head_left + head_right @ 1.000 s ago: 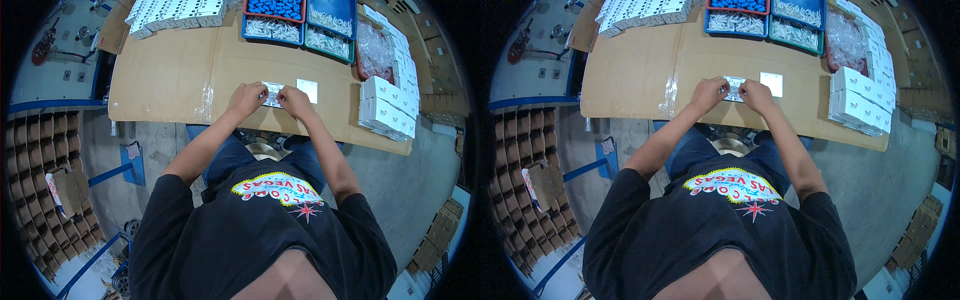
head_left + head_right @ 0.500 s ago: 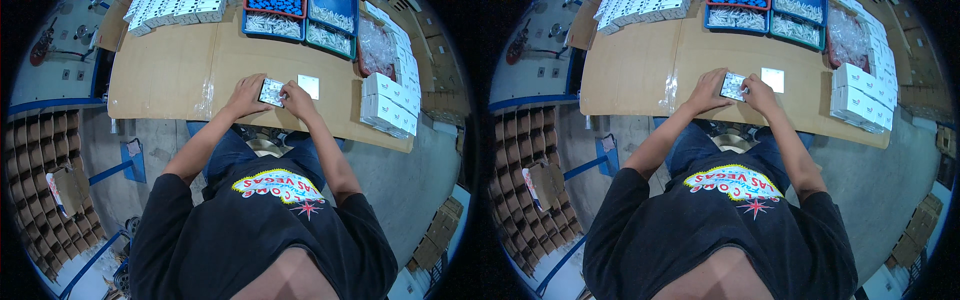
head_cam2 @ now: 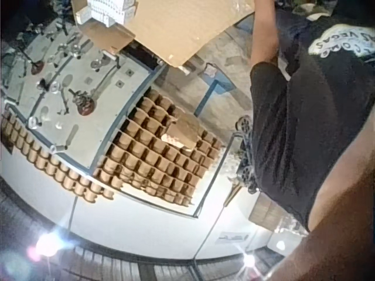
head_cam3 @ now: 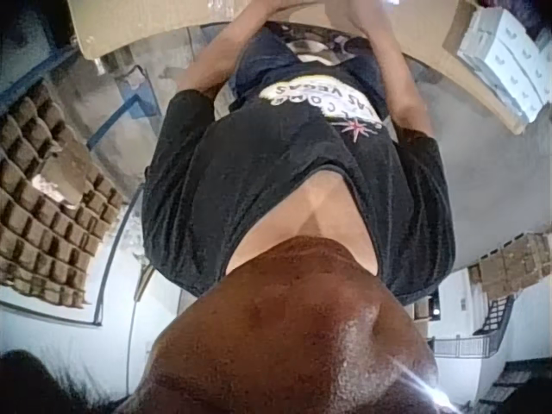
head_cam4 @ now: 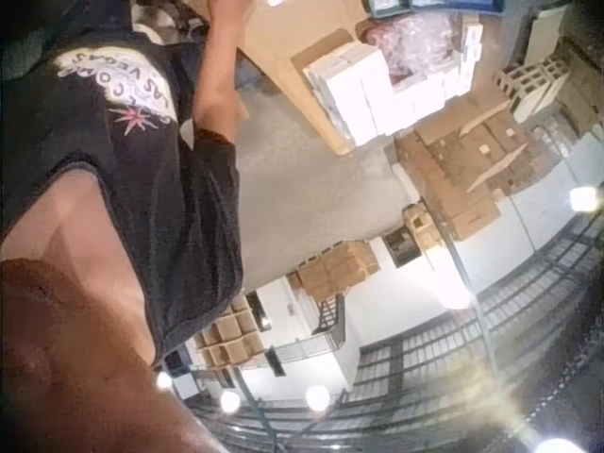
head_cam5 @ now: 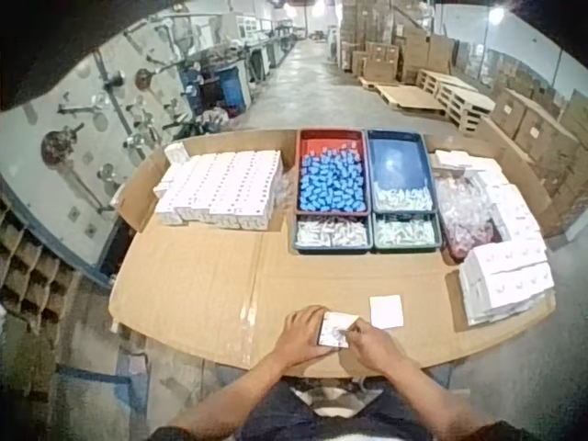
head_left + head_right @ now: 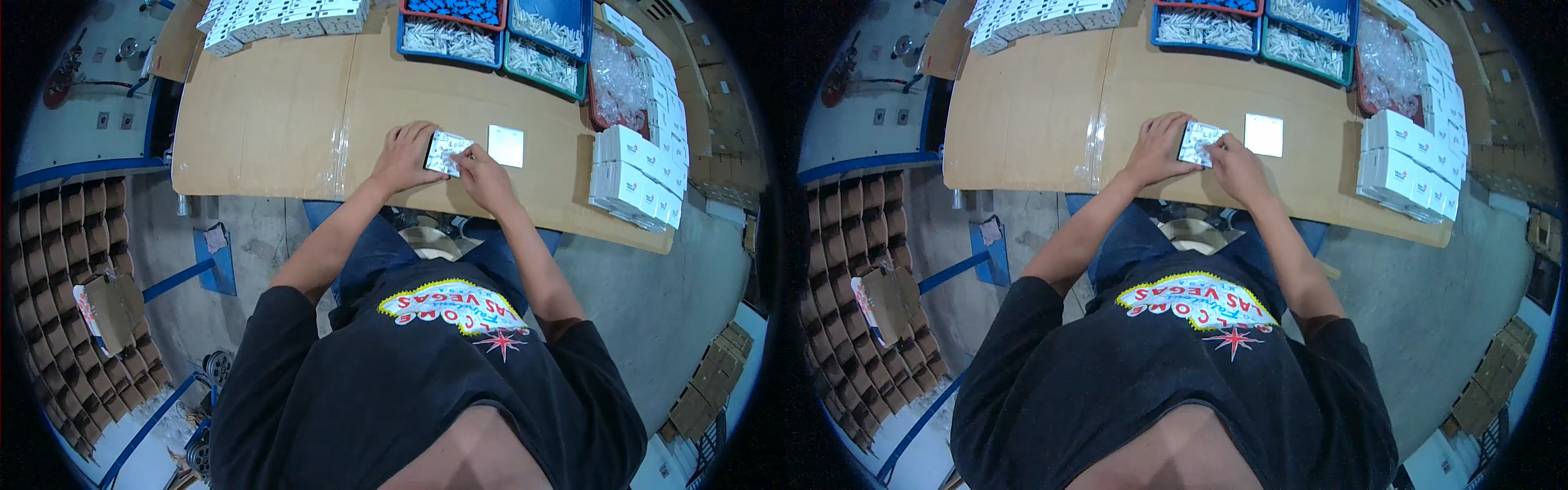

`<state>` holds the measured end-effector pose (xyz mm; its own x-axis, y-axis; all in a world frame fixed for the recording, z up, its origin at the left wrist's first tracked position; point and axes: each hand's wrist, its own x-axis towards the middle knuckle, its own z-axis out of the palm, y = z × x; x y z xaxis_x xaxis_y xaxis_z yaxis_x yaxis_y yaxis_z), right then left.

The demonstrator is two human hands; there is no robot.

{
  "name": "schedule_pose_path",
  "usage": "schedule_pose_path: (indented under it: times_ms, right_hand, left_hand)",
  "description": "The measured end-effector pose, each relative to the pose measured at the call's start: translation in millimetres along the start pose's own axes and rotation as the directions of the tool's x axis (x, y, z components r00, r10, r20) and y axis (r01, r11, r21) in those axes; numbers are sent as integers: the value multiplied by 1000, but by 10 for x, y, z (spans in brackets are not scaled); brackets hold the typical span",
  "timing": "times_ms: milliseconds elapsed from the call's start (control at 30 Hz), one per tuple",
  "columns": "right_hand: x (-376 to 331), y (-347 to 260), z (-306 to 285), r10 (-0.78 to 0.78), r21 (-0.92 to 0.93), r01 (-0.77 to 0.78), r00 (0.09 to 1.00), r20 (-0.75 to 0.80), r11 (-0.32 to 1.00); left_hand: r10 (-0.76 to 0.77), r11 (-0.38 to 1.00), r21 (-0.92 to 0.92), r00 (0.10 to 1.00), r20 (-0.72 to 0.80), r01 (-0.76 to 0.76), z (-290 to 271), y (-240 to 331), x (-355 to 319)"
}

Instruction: The person packs small white plastic components into clear plastic bags and places them into white cardboard boxes. The person then closes the boxes and stacks them on a pile of finished units. The person repeats this process, handling components from blue and green trays on a workbench.

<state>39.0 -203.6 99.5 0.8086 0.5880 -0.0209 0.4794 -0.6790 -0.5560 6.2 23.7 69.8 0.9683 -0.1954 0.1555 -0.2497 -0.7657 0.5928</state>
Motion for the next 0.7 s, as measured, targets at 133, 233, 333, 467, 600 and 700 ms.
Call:
schedule_pose_path:
  times_ms: [133,233,333,467,600,700]
  right_hand:
    - [-4,-72,-133,14,135,1,994,-110,991]
    - [77,-35,-250,96,257,-63,988,-118,964]
    - [335,25,-437,113,241,-75,983,-147,968]
    - [927,195,-680,63,225,1,959,-276,974]
    - [1801,490,-970,-23,72,57,917,-399,996]
    - [2541,744,-1227,-68,-24,65,843,-534,998]
  left_hand:
    - [9,996,89,996,-84,-1,40,6,18]
    - [-15,990,137,1000,-14,16,41,17,28]
    - [-50,991,123,999,-5,50,28,50,64]
    - [-95,990,103,995,2,94,6,52,83]
    - [-118,990,80,993,-4,118,44,22,87]
    - [-90,993,75,995,-42,93,-9,70,103]
